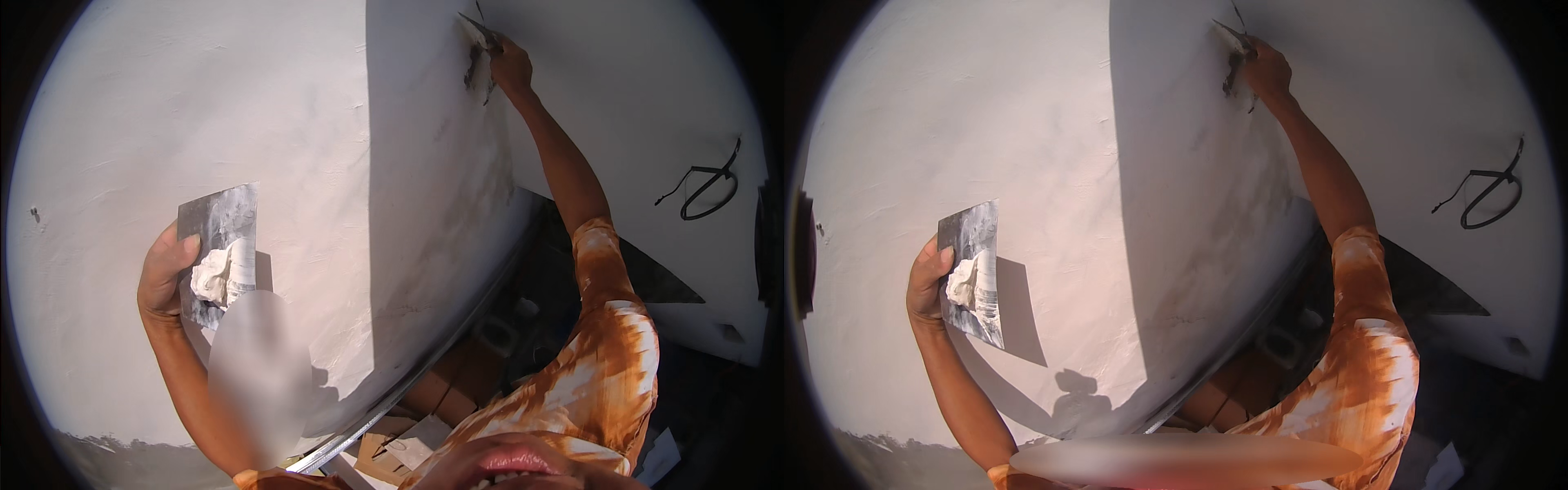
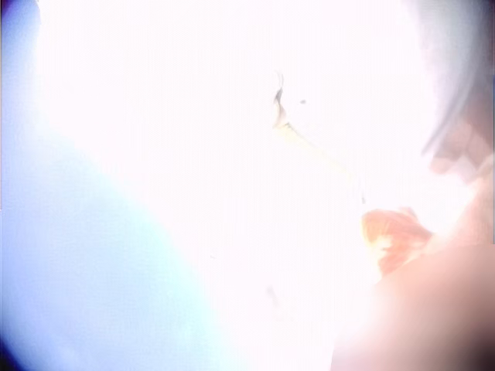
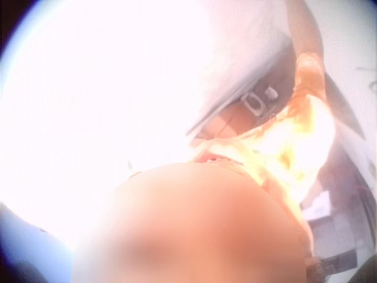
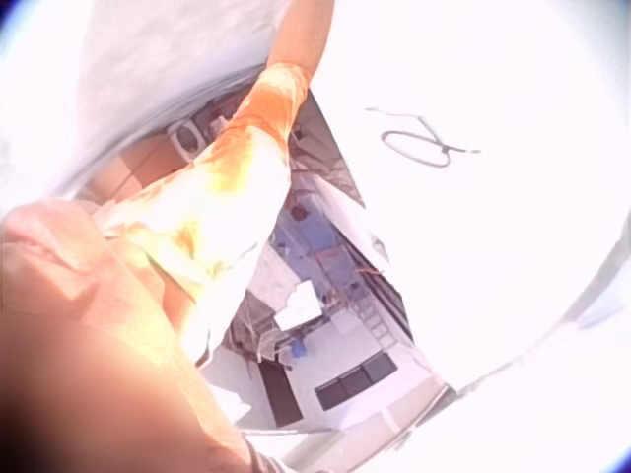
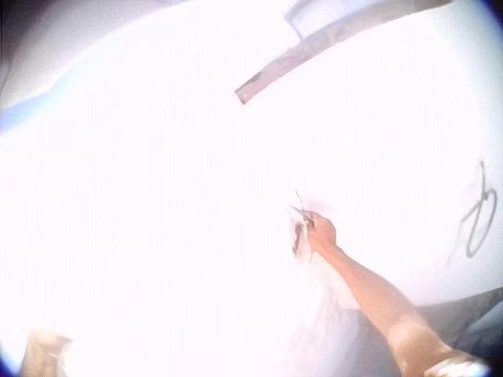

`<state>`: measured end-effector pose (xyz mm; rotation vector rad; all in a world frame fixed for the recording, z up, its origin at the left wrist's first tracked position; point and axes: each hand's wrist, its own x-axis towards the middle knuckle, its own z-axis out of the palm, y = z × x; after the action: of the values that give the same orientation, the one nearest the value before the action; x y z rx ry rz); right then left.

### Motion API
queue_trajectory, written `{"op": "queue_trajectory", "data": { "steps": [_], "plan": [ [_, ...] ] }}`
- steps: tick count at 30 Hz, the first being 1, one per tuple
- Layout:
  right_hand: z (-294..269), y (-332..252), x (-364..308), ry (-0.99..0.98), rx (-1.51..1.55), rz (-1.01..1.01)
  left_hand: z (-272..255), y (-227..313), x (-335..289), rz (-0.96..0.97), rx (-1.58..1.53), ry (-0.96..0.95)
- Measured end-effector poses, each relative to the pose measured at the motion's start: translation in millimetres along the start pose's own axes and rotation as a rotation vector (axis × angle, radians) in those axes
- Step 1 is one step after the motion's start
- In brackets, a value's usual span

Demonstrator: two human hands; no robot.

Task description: The person applies white plaster to a wall using two metal trowels. They repeatedly scoop plaster from a board and spread it onto the wall surface, smoothing it with the trowels. The person occasionally adjusts their position and reloads the trowels from the board.

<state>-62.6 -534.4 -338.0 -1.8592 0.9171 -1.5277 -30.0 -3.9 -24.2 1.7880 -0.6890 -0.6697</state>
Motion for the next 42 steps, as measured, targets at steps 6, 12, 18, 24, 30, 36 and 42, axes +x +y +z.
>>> {"op": "queue_trajectory", "data": {
  "steps": [6,12,18,24,30,36,42],
  "plan": [
    [4.4,-17.7,46.3,0.002,-0.172,0.016,-3.9,2.7,0.4,-0.045,0.061,-0.037],
    [-9.9,-12.0,-3.2,-0.051,0.051,-0.267,-4.0,3.5,1.4,-0.056,0.047,-0.045],
    [9.8,12.1,16.4,0.12,-0.074,0.047,-1.6,4.5,1.0,-0.058,0.031,-0.042],
    [45.3,13.9,8.2,0.168,-0.018,-0.165,-1.9,4.4,-0.2,-0.07,0.034,-0.036],
    [8.6,20.9,1.1,-0.039,0.215,-0.03,-2.9,5.7,-1.0,-0.06,0.04,-0.036],
    [20.9,-12.8,22.4,0.014,-0.082,-0.122,-5.3,6.9,0.2,-0.075,0.075,-0.031],
    [-9.4,19.8,-26.0,-0.39,0.072,0.334,-6.2,5.9,0.6,-0.07,0.094,-0.047]
  ]
}}
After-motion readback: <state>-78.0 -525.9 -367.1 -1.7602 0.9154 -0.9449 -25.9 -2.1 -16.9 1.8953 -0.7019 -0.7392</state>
